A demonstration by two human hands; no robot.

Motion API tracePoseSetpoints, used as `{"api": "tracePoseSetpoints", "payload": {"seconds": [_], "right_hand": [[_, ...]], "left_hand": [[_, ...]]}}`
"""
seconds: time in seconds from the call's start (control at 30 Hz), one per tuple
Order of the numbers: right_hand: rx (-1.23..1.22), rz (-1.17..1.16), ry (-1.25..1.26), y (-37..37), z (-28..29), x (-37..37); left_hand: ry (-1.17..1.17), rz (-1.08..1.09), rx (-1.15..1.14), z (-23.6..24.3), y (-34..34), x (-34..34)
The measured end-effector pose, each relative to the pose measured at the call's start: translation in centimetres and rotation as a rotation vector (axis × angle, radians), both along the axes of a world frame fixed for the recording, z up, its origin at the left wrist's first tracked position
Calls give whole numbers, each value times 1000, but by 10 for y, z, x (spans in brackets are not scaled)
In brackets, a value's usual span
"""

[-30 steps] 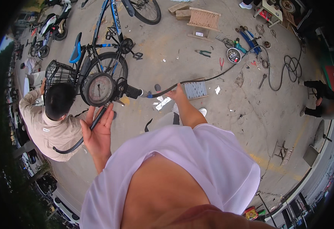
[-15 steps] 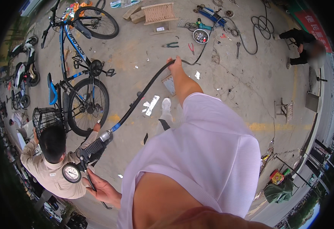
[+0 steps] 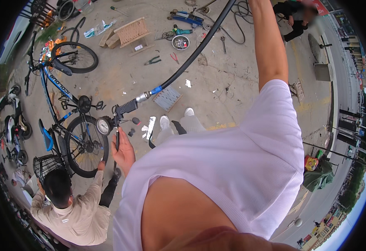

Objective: The person sits on the ground and uses a zip tie to secure a cable on the front wheel area of a teal scooter. They then stand, pick up a pair of scissors and a drill, and later use a tire pump to inflate a bicycle tire.

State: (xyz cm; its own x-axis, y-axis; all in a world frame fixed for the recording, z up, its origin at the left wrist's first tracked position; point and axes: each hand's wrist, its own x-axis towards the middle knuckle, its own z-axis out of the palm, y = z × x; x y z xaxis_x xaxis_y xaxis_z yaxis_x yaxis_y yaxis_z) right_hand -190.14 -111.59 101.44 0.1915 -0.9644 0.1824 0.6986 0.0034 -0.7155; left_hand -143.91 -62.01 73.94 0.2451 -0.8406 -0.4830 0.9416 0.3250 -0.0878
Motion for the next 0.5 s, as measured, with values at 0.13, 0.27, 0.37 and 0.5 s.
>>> {"api": "tracePoseSetpoints", "payload": {"seconds": [0.13,0.27,0.37,0.5], "right_hand": [[-147,-120,-44,83,81,-111],[-247,-627,102,211,121,-160],[-235,-190,-40,292,147,-259],[-250,-267,99,385,135,-278]], "left_hand": [[51,-234,-234,7,-66,-17],[111,-437,-284,30,-115,-51],[160,-619,-294,29,-138,-83],[148,-827,-253,29,-140,-118]]}}
